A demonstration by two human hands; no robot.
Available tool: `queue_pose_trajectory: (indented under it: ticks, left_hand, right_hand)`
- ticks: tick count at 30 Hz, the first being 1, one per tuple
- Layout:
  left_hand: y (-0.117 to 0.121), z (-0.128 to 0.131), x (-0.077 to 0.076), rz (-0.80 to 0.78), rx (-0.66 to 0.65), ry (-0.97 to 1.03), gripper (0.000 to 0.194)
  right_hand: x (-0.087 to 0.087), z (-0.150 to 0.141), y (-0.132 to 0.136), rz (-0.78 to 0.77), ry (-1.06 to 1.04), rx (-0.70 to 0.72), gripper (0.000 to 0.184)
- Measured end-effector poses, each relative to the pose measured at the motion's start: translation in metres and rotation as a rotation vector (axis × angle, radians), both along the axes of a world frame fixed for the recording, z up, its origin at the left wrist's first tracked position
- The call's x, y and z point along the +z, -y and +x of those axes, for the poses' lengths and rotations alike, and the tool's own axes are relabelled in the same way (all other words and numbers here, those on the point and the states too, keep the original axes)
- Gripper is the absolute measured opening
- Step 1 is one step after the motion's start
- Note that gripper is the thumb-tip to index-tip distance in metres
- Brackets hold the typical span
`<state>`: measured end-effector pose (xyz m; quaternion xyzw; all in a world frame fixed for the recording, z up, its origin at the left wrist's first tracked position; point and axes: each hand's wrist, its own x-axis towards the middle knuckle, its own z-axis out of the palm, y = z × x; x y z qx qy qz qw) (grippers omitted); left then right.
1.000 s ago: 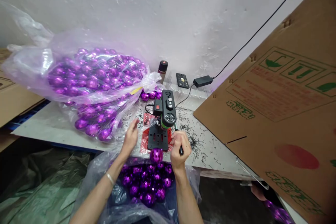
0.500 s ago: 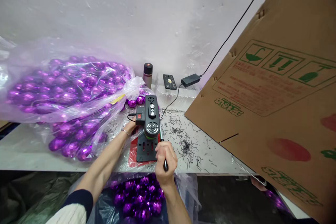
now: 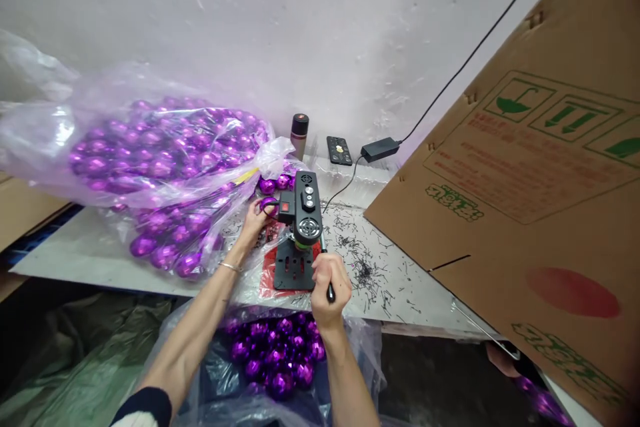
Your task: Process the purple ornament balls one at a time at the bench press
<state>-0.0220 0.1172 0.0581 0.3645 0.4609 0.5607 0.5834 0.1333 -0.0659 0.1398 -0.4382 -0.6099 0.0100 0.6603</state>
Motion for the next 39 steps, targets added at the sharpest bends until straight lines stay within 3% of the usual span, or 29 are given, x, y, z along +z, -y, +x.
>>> queue_pose_trajectory:
  ticks: [4,7,10,13,16,19,24,31,39]
  left_hand:
    - [0.043,-0.042,0.014,-0.215,0.034,0.283,0.033]
    - [0.082,-0.054,0.020,-0.286,0.005,0.418,0.023]
    - [0.114,-0.042,0.014,-0.260,-0.038,0.403,0.028]
    - [0.133,-0.014,-0.005,-0.188,-0.070,0.274,0.047]
    - [0.138,0.013,-0.027,-0.059,-0.081,0.094,0.066]
    - [0.135,0.026,-0.042,0.092,-0.075,-0.179,0.072]
    - [0.131,0.026,-0.045,0.311,-0.063,-0.606,0.067]
    - [0.126,0.032,-0.040,0.417,-0.112,-0.677,0.062]
    - [0.130,0.029,-0.048,0.466,-0.191,-0.710,0.062]
  right_hand:
    - [0.002,-0.002,-0.002,-0.008,-0.043,-0.009,0.035]
    - [0.005,-0.003,-0.002,-0.015,-0.058,-0.012,0.036]
    - [0.009,-0.003,-0.003,-0.017,-0.062,-0.012,0.036]
    - [0.018,-0.001,-0.005,-0.050,-0.049,-0.024,0.038]
    - [0.030,0.002,-0.008,-0.119,-0.014,-0.053,0.039]
    - [0.038,0.002,-0.008,-0.152,0.008,-0.076,0.040]
    - [0.037,0.003,-0.007,-0.133,0.011,-0.065,0.038]
    - [0.032,0.003,-0.004,-0.137,0.001,-0.048,0.038]
    - [0.026,0.002,-0.002,-0.126,-0.033,-0.024,0.039]
